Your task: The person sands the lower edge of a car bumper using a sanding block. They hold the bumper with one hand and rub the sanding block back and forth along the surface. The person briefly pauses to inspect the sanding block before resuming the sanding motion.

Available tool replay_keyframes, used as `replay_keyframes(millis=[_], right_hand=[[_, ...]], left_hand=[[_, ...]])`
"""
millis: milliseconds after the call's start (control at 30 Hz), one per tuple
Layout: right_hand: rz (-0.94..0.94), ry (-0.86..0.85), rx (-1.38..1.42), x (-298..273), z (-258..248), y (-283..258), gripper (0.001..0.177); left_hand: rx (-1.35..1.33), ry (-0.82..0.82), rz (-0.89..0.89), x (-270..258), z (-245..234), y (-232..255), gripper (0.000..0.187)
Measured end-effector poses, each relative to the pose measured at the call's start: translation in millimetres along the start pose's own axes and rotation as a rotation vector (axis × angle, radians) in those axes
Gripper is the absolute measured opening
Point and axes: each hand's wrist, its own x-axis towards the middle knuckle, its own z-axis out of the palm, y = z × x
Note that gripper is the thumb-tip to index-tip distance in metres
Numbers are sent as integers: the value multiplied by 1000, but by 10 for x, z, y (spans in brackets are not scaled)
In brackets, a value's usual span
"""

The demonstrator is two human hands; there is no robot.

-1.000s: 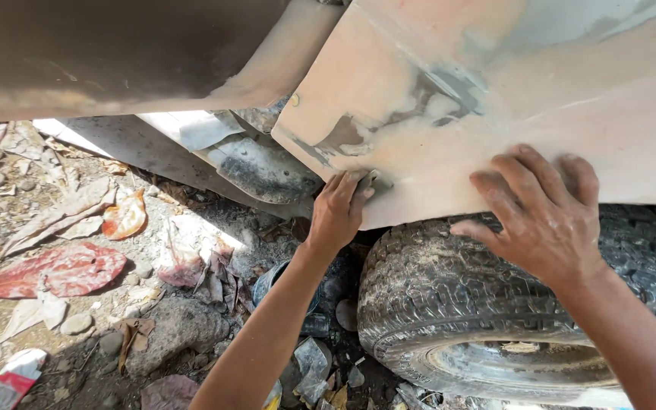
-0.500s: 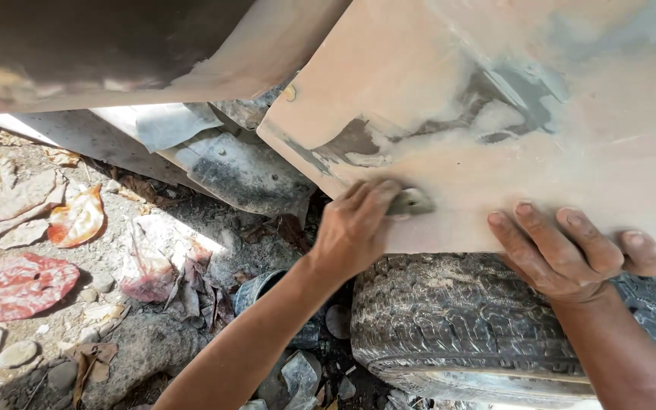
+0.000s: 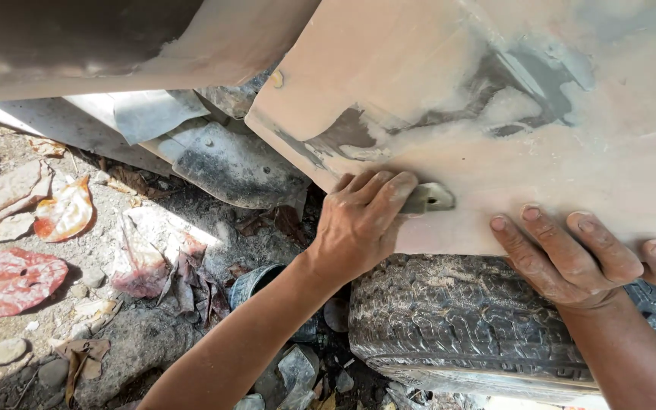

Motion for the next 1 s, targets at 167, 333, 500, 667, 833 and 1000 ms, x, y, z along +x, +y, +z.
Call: replay_keyframes(millis=[167,333,500,667,833,1000], right_hand=[[29,32,-26,-5,26,-1,20],[37,-91,-27,18,-41,-39,18],[123,110,44,55,56,-79,15],[101,-68,-5,54,-67,-63,9],[148,54,24,80,-15,-31,15],[56,-143,-99,115,-128,35,17]], left_hand=[[-33,10,-21,-43,33,-65,34],[-14,28,41,125,25,135,29],[-98,-3,-5,-49,64,-37,32],[-7,26,91,209,122,259,32],[-77,-22,-21,77,-49,121,32],[4,-17,71,283,75,301,38]])
